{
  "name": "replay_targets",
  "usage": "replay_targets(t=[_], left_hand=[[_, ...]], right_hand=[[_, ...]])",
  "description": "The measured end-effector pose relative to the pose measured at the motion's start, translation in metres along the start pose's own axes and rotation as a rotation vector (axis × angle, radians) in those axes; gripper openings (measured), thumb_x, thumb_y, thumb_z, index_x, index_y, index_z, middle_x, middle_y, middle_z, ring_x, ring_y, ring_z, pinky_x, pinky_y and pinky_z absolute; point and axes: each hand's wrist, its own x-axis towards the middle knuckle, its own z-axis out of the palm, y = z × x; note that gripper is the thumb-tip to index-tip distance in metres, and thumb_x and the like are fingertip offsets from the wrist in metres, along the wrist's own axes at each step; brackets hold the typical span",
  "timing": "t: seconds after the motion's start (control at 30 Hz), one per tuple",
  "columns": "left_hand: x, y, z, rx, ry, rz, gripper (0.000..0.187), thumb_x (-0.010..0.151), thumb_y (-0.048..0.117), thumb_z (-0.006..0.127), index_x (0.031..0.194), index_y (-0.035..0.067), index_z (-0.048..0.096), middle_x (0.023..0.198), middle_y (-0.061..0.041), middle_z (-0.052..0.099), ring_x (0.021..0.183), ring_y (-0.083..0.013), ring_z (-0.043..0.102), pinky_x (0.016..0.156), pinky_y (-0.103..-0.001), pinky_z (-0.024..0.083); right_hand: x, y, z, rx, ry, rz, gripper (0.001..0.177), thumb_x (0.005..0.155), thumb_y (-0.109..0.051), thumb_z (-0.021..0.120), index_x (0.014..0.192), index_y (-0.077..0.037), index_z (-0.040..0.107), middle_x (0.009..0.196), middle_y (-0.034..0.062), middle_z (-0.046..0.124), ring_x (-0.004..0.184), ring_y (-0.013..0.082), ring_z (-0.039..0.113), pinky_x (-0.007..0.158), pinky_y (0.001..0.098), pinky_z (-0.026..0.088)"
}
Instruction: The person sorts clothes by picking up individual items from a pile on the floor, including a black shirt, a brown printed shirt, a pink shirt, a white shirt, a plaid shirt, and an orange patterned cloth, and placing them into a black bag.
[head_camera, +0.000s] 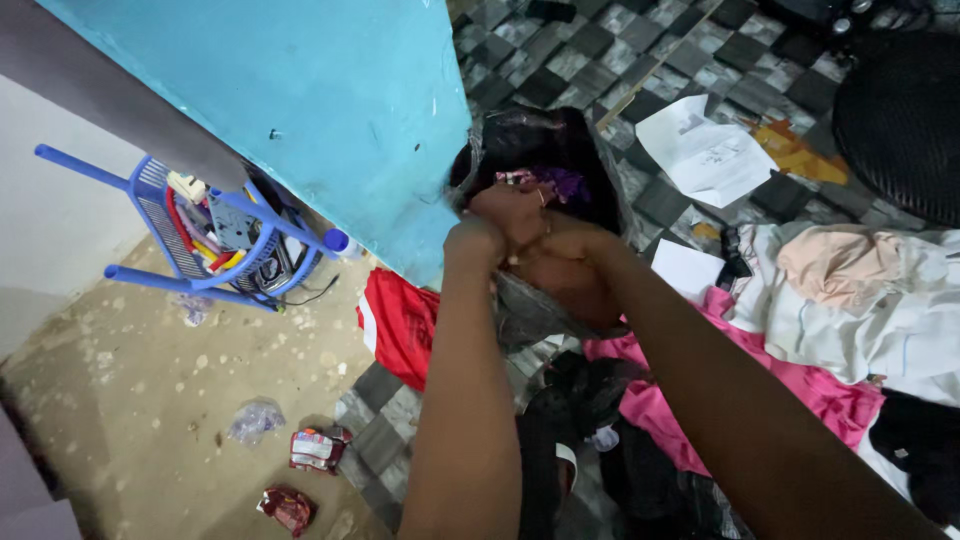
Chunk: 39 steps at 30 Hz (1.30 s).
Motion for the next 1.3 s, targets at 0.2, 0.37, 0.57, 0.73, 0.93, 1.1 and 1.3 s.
replay_targets(t=[0.2,0.37,0.57,0.73,0.93,1.1,1.3], left_hand=[[-0.028,0.029,-0.003,-0.270,-0.401,0.055,0.033,0.090,0.013,0.064,0.122,0.017,0.070,0.115,-0.013,0.075,0.098,-0.0283,0.074,0.080,-0.040,0.060],[-0.054,0.036,-0.018,-0.407,-0.582,0.070,0.041,0.091,0.009,0.063,0.130,0.019,0.065,0.118,-0.012,0.074,0.096,-0.0259,0.074,0.078,-0.037,0.060],[-0.079,0.038,-0.051,-0.577,-0.657,0.126,0.051,0.092,0.004,0.061,0.139,0.022,0.060,0.122,-0.010,0.073,0.094,-0.0231,0.074,0.075,-0.034,0.061],[-0.089,-0.055,-0.065,-0.551,0.072,0.465,0.048,0.095,-0.001,0.062,0.138,0.019,0.065,0.119,-0.013,0.076,0.093,-0.0219,0.073,0.078,-0.033,0.059],[-0.127,-0.251,0.075,-0.237,0.526,0.104,0.032,0.091,0.013,0.064,0.122,0.015,0.074,0.108,-0.024,0.071,0.093,-0.0342,0.069,0.080,-0.043,0.055],[-0.113,-0.244,0.155,0.145,0.401,-0.047,0.122,0.070,0.032,0.089,0.160,0.023,0.007,0.160,-0.029,0.024,0.142,-0.0487,0.037,0.100,-0.061,0.045],[-0.049,-0.221,0.173,0.031,0.309,-0.207,0.129,0.074,0.034,0.089,0.162,0.026,-0.005,0.153,-0.030,0.024,0.135,-0.0479,0.039,0.096,-0.061,0.047]], right_hand=[[0.026,0.104,0.076,0.497,-0.036,-0.073,0.027,0.092,-0.009,0.071,0.119,-0.006,0.069,0.111,0.0100,0.073,0.100,0.0227,0.067,0.082,0.0400,0.056],[0.020,0.072,0.073,-0.735,-0.127,0.039,0.025,0.099,-0.037,0.072,0.104,-0.012,0.076,0.111,0.0156,0.077,0.098,0.0326,0.073,0.085,0.0431,0.058],[0.005,0.020,0.060,-0.441,0.081,0.088,0.050,0.066,-0.029,0.087,0.109,-0.009,0.072,0.107,0.0186,0.073,0.094,0.0390,0.070,0.080,0.0499,0.057],[0.023,0.030,0.092,-0.668,0.277,0.179,0.062,0.076,-0.008,0.070,0.137,-0.009,0.061,0.128,0.0232,0.059,0.115,0.0431,0.057,0.079,0.0526,0.056],[-0.075,-0.058,0.027,-0.135,0.685,-0.198,0.048,0.087,-0.021,0.084,0.128,-0.008,0.064,0.129,0.0148,0.057,0.118,0.0304,0.057,0.098,0.0443,0.050],[-0.184,-0.160,0.019,0.459,0.756,-0.140,0.026,0.105,-0.001,0.068,0.130,-0.002,0.062,0.135,0.0117,0.063,0.122,0.0195,0.062,0.108,0.0302,0.051],[-0.235,-0.201,0.003,0.526,0.714,-0.170,0.017,0.104,0.010,0.056,0.120,0.004,0.059,0.136,0.0165,0.060,0.128,0.0228,0.062,0.106,0.0384,0.060]])
